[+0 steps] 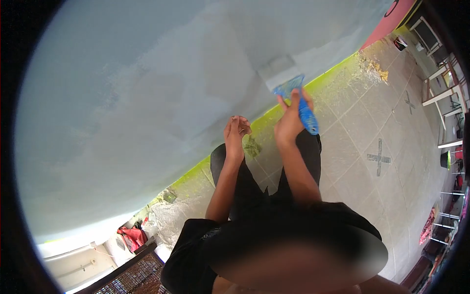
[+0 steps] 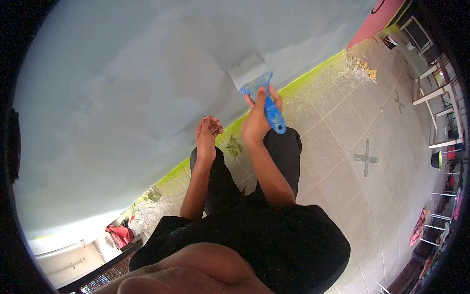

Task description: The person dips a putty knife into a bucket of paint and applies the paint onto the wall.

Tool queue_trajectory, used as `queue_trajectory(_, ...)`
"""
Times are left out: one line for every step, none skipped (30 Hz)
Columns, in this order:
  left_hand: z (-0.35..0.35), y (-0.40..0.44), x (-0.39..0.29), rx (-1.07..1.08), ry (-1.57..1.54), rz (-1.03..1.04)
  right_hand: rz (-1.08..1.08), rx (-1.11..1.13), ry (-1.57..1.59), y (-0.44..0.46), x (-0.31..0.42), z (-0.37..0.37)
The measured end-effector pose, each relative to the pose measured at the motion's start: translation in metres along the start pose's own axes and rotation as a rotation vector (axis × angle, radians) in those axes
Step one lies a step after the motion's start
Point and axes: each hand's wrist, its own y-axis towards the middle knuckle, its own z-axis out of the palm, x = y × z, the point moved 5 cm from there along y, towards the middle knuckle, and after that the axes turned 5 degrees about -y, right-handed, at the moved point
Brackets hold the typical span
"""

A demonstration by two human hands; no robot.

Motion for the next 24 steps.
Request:
queue_trajectory(-0.002,-0.001,0.001,-0.006,0.001,0.002,0.033,0.0,-0.003,0.001,-0.019,-0.007)
queue_trajectory(-0.004,-0.002,0.001,-0.009,0.001,0.007,0.063,0.001,-0.004,0.001,-0.036,-0.008)
queue_trajectory(-0.005,-0.002,0.002,-0.013,0.001,0.009,0.094,0.001,-0.006,-0.001,-0.046,-0.006)
queue_trajectory(-0.005,-0.001,0.002,-0.025,-0.011,0.009,0.095,0.02,0.017,-0.004,-0.035,0.007)
queue_trajectory(-0.006,-0.001,0.003,-0.039,-0.024,0.008,0.096,0.039,0.038,-0.007,-0.024,0.02)
queue_trajectory(-0.009,-0.005,0.004,-0.059,-0.034,0.0,0.105,0.055,0.054,-0.015,-0.007,0.032)
queue_trajectory(-0.007,-0.008,0.003,-0.068,-0.055,0.003,0.123,0.063,0.095,-0.023,0.008,0.044)
queue_trajectory(-0.001,-0.008,0.0,-0.071,-0.079,0.012,0.133,0.074,0.14,-0.028,0.026,0.058)
queue_trajectory(0.007,-0.008,-0.003,-0.072,-0.104,0.022,0.142,0.087,0.186,-0.031,0.042,0.069)
queue_trajectory(0.015,-0.008,-0.004,-0.056,-0.097,0.03,0.13,0.097,0.226,-0.032,0.056,0.076)
queue_trajectory(0.022,-0.009,-0.006,-0.041,-0.088,0.039,0.121,0.107,0.266,-0.036,0.068,0.08)
queue_trajectory(0.027,-0.009,-0.006,-0.029,-0.078,0.05,0.114,0.118,0.306,-0.038,0.074,0.082)
queue_trajectory(0.031,-0.01,-0.005,-0.006,-0.078,0.046,0.092,0.125,0.302,-0.037,0.076,0.081)
queue_trajectory(0.033,-0.011,-0.003,0.014,-0.077,0.041,0.073,0.132,0.298,-0.034,0.079,0.077)
queue_trajectory(0.034,-0.011,-0.003,0.037,-0.074,0.038,0.052,0.138,0.297,-0.03,0.083,0.073)
queue_trajectory(0.033,-0.01,-0.001,0.039,-0.07,0.03,0.031,0.13,0.253,-0.025,0.081,0.065)
queue_trajectory(0.03,-0.01,0.003,0.041,-0.065,0.02,0.01,0.121,0.209,-0.02,0.073,0.054)
queue_trajectory(0.028,-0.011,0.006,0.045,-0.061,0.009,-0.013,0.112,0.165,-0.015,0.064,0.042)
queue_trajectory(0.026,-0.014,0.007,0.02,-0.056,0.006,-0.019,0.08,0.147,-0.012,0.052,0.028)
queue_trajectory(0.022,-0.016,0.009,0.01,-0.04,0.004,0.008,0.063,0.092,-0.011,0.031,0.014)
queue_trajectory(0.016,-0.016,0.014,0.0,-0.024,0.003,0.034,0.048,0.039,-0.011,0.008,-0.001)
queue_trajectory(0.012,-0.016,0.016,-0.01,-0.008,0.003,0.061,0.033,-0.015,-0.012,-0.002,-0.005)
queue_trajectory(0.007,-0.016,0.02,-0.028,-0.004,-0.007,0.088,0.054,-0.013,-0.013,-0.011,-0.004)
queue_trajectory(0.003,-0.017,0.023,-0.046,0.0,-0.02,0.116,0.074,-0.014,-0.019,-0.017,0.002)
